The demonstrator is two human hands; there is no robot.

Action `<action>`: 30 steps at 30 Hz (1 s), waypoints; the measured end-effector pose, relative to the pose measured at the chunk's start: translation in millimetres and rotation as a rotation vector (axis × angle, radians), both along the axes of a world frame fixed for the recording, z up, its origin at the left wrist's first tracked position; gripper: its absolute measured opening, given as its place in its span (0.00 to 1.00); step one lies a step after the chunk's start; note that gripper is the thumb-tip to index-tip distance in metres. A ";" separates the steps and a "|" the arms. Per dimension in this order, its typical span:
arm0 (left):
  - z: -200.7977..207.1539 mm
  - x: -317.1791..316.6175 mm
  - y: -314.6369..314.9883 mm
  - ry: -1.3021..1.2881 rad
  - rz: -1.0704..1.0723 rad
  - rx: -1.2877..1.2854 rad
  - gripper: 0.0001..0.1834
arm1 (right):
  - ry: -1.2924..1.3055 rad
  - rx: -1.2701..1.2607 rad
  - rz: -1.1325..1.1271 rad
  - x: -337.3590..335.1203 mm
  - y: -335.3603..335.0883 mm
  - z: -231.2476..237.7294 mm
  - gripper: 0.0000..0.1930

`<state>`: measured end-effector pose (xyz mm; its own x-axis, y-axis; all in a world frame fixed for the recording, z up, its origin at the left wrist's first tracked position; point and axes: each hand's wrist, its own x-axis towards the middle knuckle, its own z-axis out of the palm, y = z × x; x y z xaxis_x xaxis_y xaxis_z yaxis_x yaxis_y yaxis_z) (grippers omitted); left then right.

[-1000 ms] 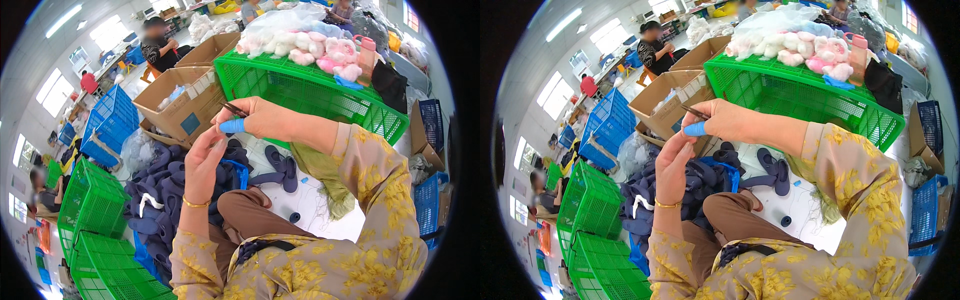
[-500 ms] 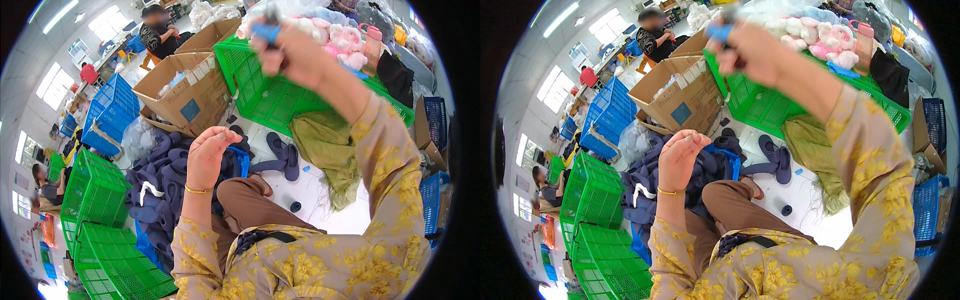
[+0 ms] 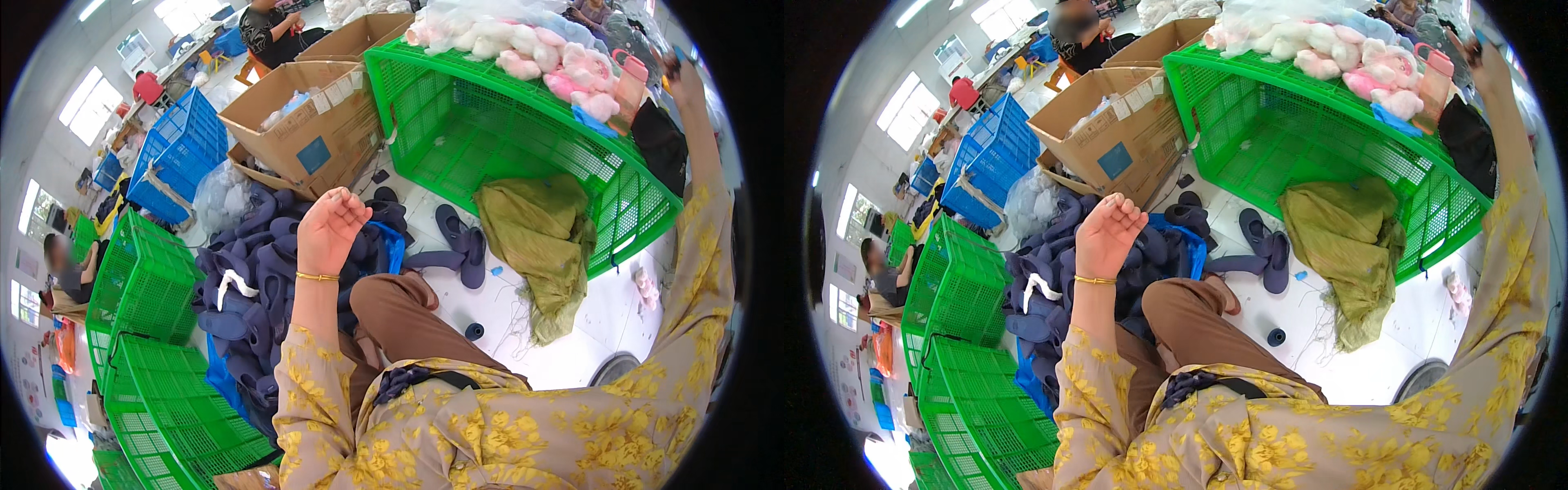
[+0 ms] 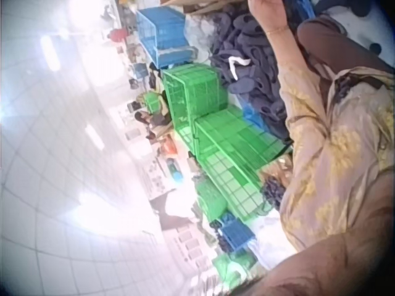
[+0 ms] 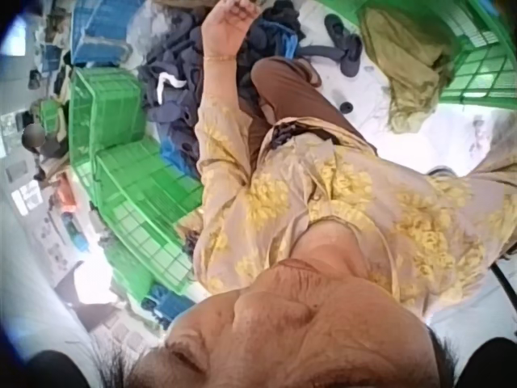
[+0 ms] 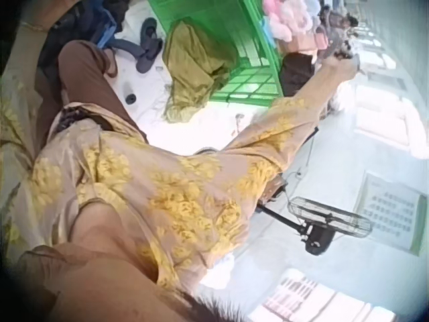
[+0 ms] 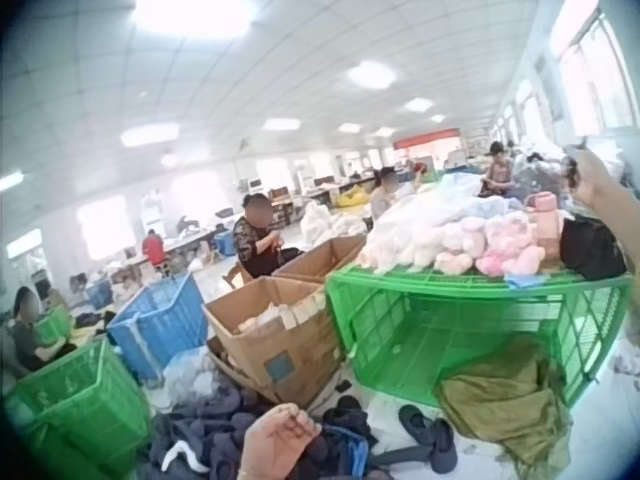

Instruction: The person sits on the floor and sews a dark blue slip-on shoe using a needle and thread. They repeatedly insert the needle, pull the thread through, and trim excess thread with scissors. The person handles multiple shoes from a nearby pile and places finished shoes aside.

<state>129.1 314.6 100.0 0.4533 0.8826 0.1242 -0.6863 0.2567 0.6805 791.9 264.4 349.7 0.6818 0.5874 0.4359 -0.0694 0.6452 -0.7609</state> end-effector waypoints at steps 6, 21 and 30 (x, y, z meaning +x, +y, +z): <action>-28.7 -16.1 10.6 -0.015 0.058 -0.073 0.06 | 0.070 -0.104 -0.093 77.7 -6.5 -71.2 0.06; -92.5 -57.0 32.6 -0.043 0.291 -0.334 0.05 | 0.054 -0.258 -0.183 17.3 -19.0 -203.1 0.07; -104.5 -87.7 36.2 -0.132 0.339 -0.315 0.06 | -0.056 -0.386 -0.274 17.5 -9.5 -237.8 0.09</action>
<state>41.4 350.8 -4.5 0.1321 0.9819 -0.1358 -0.8422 0.1835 0.5069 809.4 254.9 111.9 0.8160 0.5155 0.2617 0.1118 0.3034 -0.9463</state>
